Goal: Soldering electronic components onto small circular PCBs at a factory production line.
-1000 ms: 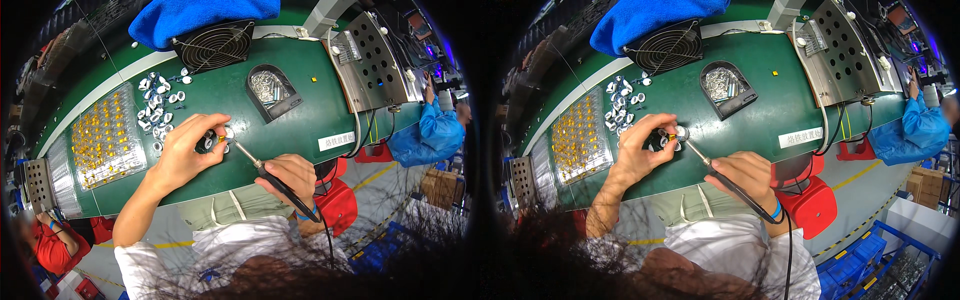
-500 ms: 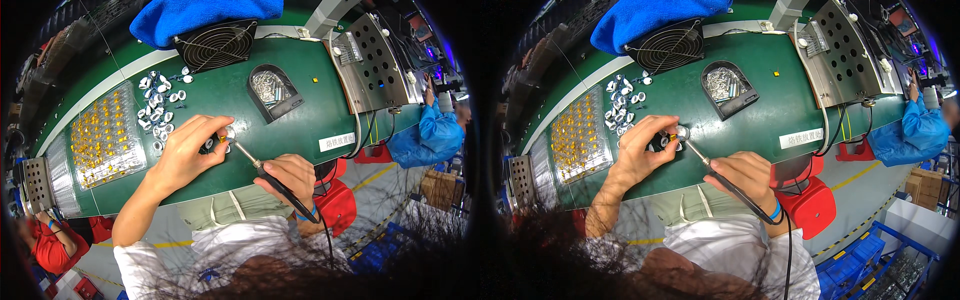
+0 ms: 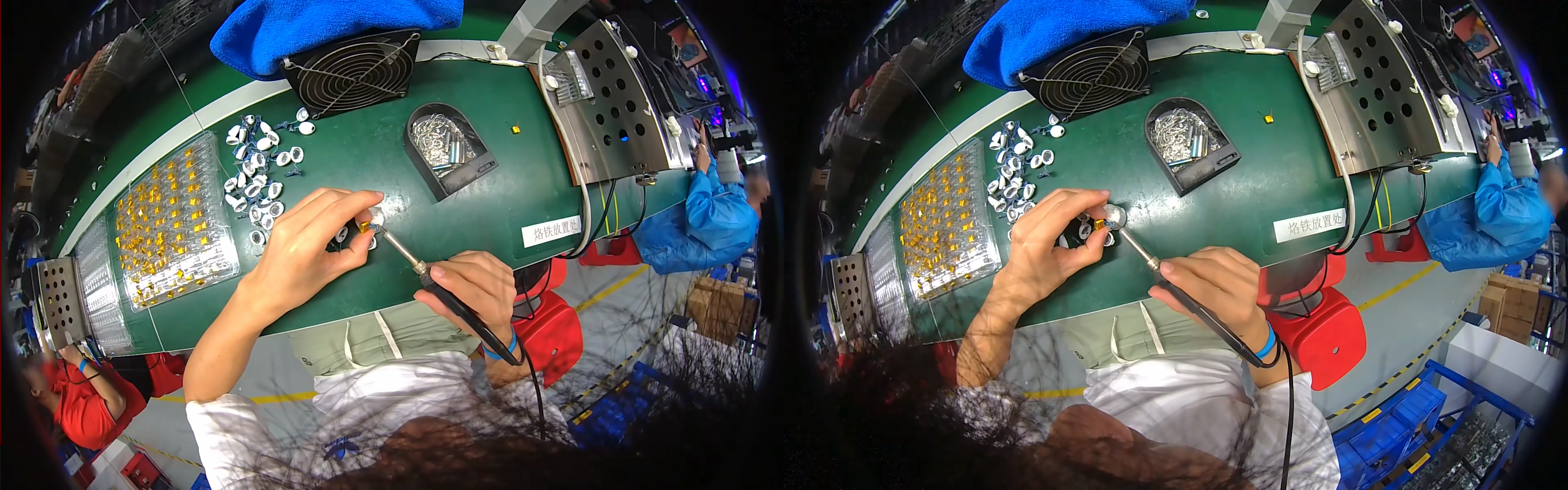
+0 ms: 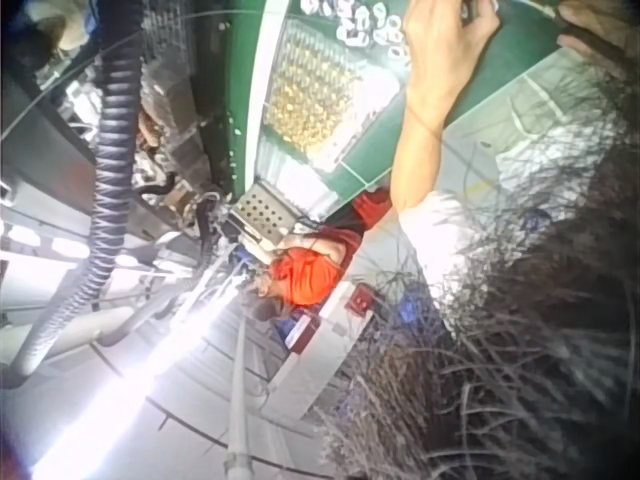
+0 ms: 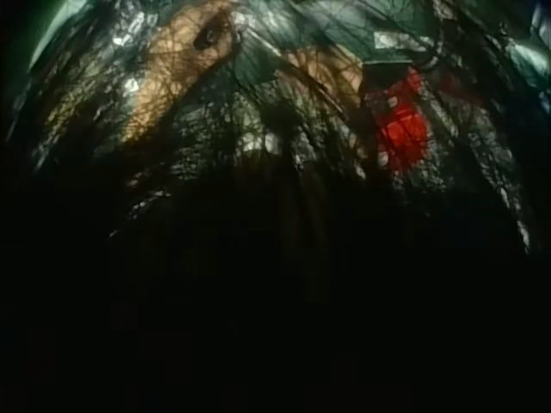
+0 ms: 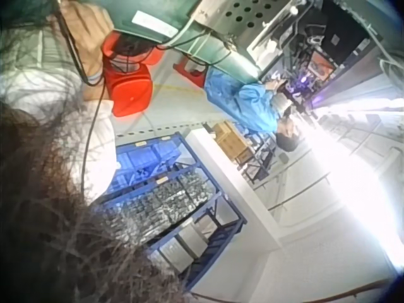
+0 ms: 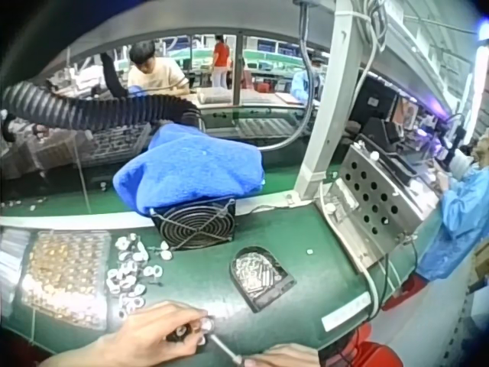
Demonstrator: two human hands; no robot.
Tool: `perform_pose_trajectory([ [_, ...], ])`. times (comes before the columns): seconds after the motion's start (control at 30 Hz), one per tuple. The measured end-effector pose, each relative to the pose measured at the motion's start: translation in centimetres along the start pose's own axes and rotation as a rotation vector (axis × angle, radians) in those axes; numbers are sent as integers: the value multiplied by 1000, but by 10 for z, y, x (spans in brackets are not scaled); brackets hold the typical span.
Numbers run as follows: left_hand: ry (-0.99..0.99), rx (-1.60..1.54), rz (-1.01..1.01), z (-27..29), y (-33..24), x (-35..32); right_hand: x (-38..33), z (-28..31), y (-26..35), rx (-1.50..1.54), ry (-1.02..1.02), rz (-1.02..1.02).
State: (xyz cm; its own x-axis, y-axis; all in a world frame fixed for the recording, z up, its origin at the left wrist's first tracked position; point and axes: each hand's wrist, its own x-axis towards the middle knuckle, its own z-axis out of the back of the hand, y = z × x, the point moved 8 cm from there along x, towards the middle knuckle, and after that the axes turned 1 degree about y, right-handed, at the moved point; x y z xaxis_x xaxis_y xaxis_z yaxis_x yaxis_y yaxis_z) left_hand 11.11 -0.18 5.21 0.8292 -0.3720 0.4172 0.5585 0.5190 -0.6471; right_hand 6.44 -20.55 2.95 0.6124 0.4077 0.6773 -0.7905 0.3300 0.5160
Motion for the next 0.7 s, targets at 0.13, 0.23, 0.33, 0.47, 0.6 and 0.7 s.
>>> perform_pose_trajectory([
  [0.13,0,12,-6,0,0,0,-2,2,-1,18,-29,3],
  [0.23,5,15,-5,0,0,0,-3,2,-3,20,-30,0],
  [0.33,10,8,-3,-1,1,2,-2,3,-3,13,-40,10],
  [0.47,-15,-24,-48,4,-4,9,6,15,0,-30,-81,-20],
  [0.6,-34,30,-101,14,-10,0,25,26,-5,-255,-172,-75],
  [0.7,-11,-30,-136,20,-14,-1,29,14,-34,-441,29,-211],
])
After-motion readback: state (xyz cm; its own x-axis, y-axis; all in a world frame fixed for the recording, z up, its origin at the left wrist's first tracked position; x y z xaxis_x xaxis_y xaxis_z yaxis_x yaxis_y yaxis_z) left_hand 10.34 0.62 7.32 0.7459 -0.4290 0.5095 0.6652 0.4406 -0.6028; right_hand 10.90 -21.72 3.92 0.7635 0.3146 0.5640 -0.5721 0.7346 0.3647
